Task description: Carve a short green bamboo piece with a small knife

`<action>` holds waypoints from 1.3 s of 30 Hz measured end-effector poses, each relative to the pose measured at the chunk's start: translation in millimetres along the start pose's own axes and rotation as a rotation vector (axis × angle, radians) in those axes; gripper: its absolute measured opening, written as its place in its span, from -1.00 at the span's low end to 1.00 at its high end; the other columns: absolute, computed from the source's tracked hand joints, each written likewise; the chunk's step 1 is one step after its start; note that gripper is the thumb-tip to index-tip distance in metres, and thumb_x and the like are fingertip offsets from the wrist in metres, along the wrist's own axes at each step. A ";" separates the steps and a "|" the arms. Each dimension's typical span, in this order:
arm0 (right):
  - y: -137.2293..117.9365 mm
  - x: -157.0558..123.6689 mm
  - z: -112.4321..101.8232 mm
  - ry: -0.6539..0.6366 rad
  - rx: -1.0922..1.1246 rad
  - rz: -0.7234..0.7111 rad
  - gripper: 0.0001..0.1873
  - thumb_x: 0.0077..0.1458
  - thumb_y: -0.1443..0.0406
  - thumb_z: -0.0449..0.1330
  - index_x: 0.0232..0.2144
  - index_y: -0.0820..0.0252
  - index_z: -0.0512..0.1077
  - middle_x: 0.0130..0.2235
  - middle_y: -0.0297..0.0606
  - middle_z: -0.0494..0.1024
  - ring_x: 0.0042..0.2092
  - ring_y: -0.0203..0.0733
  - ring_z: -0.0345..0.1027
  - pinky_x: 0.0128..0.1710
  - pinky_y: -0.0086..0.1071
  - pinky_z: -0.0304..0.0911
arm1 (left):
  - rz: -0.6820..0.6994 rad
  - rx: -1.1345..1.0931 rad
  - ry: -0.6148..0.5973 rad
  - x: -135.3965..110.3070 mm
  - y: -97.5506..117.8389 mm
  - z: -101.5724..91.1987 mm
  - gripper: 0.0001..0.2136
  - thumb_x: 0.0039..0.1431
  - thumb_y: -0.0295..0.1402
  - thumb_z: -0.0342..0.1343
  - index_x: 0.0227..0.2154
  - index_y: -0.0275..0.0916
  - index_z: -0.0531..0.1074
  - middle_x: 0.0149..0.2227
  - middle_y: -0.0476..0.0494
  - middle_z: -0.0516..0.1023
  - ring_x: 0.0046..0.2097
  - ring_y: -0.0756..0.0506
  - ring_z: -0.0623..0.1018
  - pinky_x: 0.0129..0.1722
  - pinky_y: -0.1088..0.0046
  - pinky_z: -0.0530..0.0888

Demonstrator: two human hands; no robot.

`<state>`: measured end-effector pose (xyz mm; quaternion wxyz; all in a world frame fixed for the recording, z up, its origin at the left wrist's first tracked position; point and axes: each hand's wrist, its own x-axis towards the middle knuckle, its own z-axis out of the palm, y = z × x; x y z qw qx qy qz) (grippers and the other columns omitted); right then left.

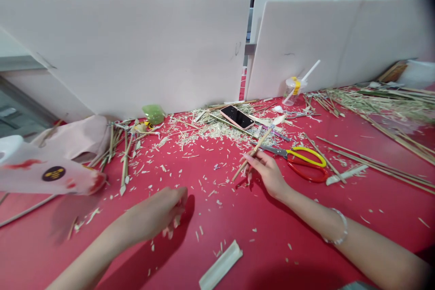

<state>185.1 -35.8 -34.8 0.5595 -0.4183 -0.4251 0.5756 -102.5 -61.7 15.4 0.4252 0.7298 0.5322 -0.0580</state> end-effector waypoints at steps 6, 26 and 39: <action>-2.7 0.8 -0.8 0.024 0.132 0.012 -0.62 -0.13 0.08 0.42 -0.44 0.22 0.42 -0.58 -0.39 0.46 -0.58 -0.32 0.35 -0.68 -0.51 0.31 | 0.212 -0.350 0.113 20.0 53.2 -6.0 -0.78 0.15 -0.22 0.09 -0.29 -0.25 0.52 -0.34 -0.12 0.64 -0.28 -0.09 0.61 -0.25 0.42 0.49; -18.9 -4.3 1.2 -0.064 0.374 -0.007 -0.79 -0.05 0.23 0.39 -0.40 0.20 0.46 -0.52 -0.29 0.58 -0.50 -0.25 0.47 -0.61 -0.52 0.33 | 0.204 -1.017 0.378 40.3 85.8 15.0 -0.79 0.18 -0.27 0.18 -0.42 -0.34 0.50 -0.49 -0.08 0.58 -0.50 0.07 0.49 -0.44 0.59 0.43; -20.1 -8.3 2.6 -0.029 0.386 -0.001 -0.82 -0.05 0.25 0.39 -0.41 0.19 0.49 -0.48 -0.30 0.59 -0.45 -0.30 0.46 -0.47 -0.51 0.34 | 0.192 -0.998 0.352 35.3 91.0 12.3 -0.78 0.15 -0.23 0.21 -0.43 -0.33 0.52 -0.52 -0.13 0.59 -0.49 0.00 0.53 -0.39 0.48 0.49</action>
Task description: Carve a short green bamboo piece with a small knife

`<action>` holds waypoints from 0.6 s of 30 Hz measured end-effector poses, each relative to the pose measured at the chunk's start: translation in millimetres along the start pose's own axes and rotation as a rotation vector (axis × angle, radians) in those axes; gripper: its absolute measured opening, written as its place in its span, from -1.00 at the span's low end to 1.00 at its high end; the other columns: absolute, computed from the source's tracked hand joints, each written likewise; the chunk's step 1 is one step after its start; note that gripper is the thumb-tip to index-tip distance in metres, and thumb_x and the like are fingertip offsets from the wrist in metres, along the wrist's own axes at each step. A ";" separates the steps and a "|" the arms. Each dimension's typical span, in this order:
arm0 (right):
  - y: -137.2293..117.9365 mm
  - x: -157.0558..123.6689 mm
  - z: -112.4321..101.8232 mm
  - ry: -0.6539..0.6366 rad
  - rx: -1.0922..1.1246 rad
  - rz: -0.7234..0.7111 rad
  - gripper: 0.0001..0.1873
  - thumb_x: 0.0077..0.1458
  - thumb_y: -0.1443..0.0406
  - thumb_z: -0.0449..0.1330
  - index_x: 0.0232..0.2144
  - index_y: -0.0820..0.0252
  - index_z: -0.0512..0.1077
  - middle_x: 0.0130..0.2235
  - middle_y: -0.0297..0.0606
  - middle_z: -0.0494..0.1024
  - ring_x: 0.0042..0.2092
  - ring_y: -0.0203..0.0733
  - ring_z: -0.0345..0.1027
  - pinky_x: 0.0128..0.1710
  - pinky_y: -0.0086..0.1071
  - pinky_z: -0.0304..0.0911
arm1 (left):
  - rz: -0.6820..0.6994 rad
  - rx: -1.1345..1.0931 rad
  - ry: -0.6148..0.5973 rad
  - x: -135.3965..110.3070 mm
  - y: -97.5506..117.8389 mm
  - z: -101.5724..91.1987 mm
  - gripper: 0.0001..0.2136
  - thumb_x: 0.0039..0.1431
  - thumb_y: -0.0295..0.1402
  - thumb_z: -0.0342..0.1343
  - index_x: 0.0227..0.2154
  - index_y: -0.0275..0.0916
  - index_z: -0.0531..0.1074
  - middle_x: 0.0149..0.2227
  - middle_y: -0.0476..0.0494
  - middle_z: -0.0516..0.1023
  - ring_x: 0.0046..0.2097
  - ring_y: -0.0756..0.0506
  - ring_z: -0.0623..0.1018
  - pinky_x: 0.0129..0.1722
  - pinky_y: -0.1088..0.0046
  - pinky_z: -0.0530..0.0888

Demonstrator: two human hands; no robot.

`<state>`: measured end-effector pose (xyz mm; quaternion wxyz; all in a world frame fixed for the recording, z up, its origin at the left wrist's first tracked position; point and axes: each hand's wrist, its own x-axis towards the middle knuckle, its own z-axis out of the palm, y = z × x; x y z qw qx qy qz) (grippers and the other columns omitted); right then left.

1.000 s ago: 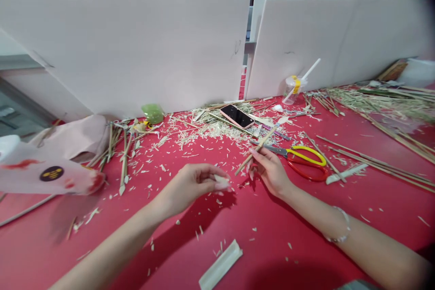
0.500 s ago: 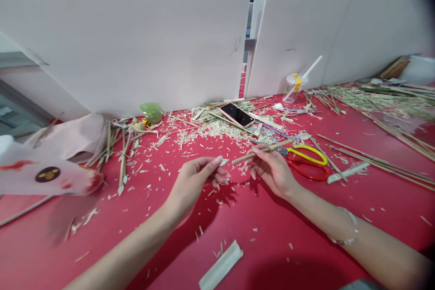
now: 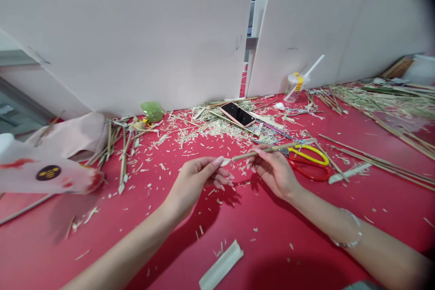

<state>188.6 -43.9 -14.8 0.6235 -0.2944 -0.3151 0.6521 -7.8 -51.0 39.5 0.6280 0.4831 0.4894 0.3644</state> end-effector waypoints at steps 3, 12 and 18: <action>0.7 0.0 -0.7 -0.002 -0.011 0.003 -0.82 -0.05 0.25 0.39 -0.41 0.19 0.49 -0.48 -0.30 0.59 -0.45 -0.30 0.47 -0.47 -0.50 0.34 | -0.015 -0.031 -0.014 0.4 -0.3 -1.2 -0.79 0.15 -0.25 0.22 -0.43 -0.33 0.52 -0.51 -0.13 0.59 -0.50 0.01 0.53 -0.39 0.50 0.49; 0.3 0.0 -1.8 -0.035 -0.020 0.010 -0.85 -0.03 0.26 0.39 -0.38 0.19 0.54 -0.45 -0.30 0.61 -0.42 -0.31 0.48 -0.44 -0.52 0.37 | -0.106 -0.233 -0.166 6.1 -1.6 -10.5 -0.78 0.19 -0.30 0.18 -0.43 -0.39 0.56 -0.43 -0.23 0.65 -0.44 0.01 0.59 -0.34 0.55 0.52; 0.4 0.1 -1.4 -0.017 -0.037 0.012 -0.84 -0.04 0.25 0.40 -0.39 0.17 0.53 -0.45 -0.31 0.60 -0.43 -0.31 0.47 -0.42 -0.49 0.38 | -0.159 -0.234 -0.160 6.9 1.9 -10.8 -0.77 0.22 -0.30 0.15 -0.40 -0.38 0.57 -0.42 -0.26 0.65 -0.40 -0.02 0.61 -0.28 0.50 0.55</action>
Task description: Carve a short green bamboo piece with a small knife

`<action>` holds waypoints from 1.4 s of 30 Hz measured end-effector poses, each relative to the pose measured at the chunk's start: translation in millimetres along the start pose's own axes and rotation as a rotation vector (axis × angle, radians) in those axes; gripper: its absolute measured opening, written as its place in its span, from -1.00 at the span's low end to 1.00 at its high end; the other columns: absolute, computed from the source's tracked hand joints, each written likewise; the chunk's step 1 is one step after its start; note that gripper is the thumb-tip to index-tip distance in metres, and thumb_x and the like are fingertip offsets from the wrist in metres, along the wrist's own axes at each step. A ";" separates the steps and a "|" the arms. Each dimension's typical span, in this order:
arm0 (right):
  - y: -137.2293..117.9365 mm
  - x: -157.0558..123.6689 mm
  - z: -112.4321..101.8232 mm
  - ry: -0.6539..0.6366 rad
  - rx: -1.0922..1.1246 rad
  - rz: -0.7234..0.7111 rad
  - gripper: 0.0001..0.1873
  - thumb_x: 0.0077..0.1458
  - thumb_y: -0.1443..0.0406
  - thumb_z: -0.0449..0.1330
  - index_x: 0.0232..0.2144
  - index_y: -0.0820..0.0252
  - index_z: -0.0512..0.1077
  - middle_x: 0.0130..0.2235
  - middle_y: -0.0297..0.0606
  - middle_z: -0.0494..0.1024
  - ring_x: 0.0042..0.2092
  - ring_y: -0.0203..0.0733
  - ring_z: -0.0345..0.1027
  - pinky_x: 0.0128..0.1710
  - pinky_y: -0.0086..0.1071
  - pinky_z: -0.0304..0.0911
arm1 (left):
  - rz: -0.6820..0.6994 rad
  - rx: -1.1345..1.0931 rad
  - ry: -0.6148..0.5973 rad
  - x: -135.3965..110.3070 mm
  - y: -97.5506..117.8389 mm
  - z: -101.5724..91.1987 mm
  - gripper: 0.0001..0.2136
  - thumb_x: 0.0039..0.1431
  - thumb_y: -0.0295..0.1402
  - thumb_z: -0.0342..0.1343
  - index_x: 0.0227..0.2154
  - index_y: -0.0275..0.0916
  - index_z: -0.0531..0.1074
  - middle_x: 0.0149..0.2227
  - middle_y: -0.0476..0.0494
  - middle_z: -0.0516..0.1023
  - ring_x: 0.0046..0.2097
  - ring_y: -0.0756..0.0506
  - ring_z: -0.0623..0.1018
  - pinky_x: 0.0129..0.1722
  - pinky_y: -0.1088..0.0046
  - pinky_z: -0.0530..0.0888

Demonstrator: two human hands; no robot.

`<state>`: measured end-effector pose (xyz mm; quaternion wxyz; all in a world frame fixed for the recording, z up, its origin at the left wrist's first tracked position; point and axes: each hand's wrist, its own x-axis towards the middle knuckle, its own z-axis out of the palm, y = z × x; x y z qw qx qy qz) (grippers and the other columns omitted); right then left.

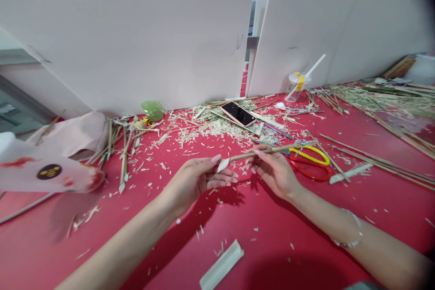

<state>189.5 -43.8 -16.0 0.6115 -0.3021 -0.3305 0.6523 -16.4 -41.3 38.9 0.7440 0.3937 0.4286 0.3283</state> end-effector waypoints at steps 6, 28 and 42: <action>-1.7 0.1 0.3 -0.006 0.043 0.023 -0.86 -0.04 0.28 0.39 -0.39 0.18 0.55 -0.45 -0.29 0.60 -0.42 -0.30 0.47 -0.42 -0.49 0.38 | 0.071 0.204 0.050 0.1 -1.3 -2.2 -0.78 0.06 -0.25 0.30 -0.33 -0.33 0.59 -0.36 -0.23 0.65 -0.37 -0.04 0.59 -0.26 0.44 0.55; -1.0 -0.4 -1.0 -0.070 0.042 0.036 -0.84 -0.04 0.23 0.40 -0.41 0.18 0.55 -0.47 -0.31 0.55 -0.44 -0.30 0.43 -0.40 -0.43 0.40 | 0.129 0.379 0.013 -8.5 3.2 1.8 -0.84 0.11 -0.29 0.22 -0.45 -0.25 0.61 -0.48 -0.09 0.59 -0.46 0.01 0.49 -0.35 0.49 0.45; -1.2 -6.8 4.1 -0.123 -0.072 -0.015 -0.80 -0.04 0.17 0.41 -0.43 0.16 0.56 -0.50 -0.30 0.56 -0.46 -0.24 0.46 -0.36 -0.32 0.44 | 0.135 0.373 0.038 -5.6 0.1 0.8 -0.88 0.06 -0.32 0.22 -0.45 -0.23 0.61 -0.51 -0.09 0.60 -0.48 -0.01 0.52 -0.36 0.46 0.47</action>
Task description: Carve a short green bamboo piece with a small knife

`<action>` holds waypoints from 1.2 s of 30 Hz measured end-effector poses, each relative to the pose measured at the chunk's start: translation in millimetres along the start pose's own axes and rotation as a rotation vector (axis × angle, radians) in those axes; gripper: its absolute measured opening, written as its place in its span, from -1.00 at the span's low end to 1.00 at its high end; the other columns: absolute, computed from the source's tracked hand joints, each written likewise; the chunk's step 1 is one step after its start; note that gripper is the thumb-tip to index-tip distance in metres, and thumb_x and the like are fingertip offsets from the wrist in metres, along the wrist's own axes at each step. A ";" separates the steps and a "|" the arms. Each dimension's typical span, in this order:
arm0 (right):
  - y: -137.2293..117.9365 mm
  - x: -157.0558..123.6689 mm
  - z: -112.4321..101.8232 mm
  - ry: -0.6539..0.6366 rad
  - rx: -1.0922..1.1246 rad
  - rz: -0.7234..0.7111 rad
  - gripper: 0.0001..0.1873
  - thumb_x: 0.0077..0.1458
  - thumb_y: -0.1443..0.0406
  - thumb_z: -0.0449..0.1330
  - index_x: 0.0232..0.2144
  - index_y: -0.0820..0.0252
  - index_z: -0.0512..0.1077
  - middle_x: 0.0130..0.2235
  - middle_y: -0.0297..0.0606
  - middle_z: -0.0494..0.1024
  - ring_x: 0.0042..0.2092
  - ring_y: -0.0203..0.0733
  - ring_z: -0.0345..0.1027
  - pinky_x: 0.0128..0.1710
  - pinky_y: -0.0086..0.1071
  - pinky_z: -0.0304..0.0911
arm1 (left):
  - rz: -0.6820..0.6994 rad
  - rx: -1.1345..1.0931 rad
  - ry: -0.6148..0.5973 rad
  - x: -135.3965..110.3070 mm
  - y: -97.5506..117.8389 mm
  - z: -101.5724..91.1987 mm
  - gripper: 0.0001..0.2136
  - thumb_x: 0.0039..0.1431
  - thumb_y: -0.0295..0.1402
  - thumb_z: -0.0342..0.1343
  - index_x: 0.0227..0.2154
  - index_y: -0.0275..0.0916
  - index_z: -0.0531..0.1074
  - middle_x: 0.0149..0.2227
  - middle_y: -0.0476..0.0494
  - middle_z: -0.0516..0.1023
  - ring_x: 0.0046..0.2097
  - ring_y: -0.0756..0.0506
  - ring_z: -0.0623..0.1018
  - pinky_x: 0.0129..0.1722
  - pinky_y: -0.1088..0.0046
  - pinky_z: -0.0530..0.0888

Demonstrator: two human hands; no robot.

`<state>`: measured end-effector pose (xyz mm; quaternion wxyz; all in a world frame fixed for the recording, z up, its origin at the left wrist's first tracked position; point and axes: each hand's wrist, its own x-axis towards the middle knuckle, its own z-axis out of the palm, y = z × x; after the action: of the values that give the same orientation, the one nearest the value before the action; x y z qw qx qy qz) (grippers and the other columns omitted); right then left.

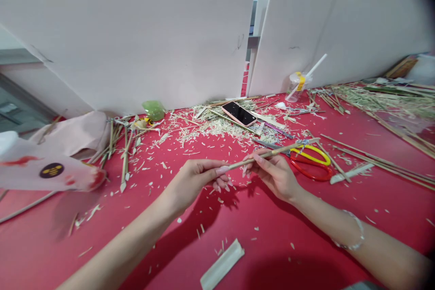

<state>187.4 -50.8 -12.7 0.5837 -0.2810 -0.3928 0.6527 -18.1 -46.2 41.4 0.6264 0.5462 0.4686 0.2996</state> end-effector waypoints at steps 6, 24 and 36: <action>4.7 -0.7 2.0 0.003 -0.001 0.000 -0.78 -0.04 0.16 0.40 -0.44 0.19 0.54 -0.52 -0.31 0.56 -0.47 -0.22 0.47 -0.35 -0.29 0.46 | -0.003 0.041 0.002 -0.4 -1.4 1.7 -0.86 0.06 -0.28 0.25 -0.46 -0.24 0.62 -0.50 -0.13 0.62 -0.44 -0.06 0.56 -0.38 0.43 0.50; 0.2 3.5 -2.0 0.011 -0.057 -0.079 -0.80 -0.14 0.28 0.46 -0.44 0.16 0.53 -0.51 -0.40 0.55 -0.51 -0.37 0.40 -0.50 -0.50 0.33 | -0.063 -0.058 -0.170 4.2 -5.0 1.8 -0.74 0.12 -0.18 0.23 -0.38 -0.33 0.52 -0.44 -0.15 0.63 -0.43 -0.02 0.57 -0.40 0.49 0.45; 7.2 -4.0 1.9 0.025 -0.221 -0.092 -0.79 -0.21 0.27 0.48 -0.52 0.16 0.52 -0.56 -0.36 0.55 -0.52 -0.29 0.41 -0.49 -0.43 0.35 | -0.082 -0.172 -0.199 -4.4 -11.8 15.2 -0.72 0.13 -0.17 0.23 -0.38 -0.36 0.53 -0.45 -0.17 0.63 -0.43 0.01 0.57 -0.41 0.55 0.40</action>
<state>182.6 -55.2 -18.1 0.5835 -0.3333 -0.4676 0.5743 -7.5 -58.9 30.7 0.7260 0.4980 0.3985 0.2570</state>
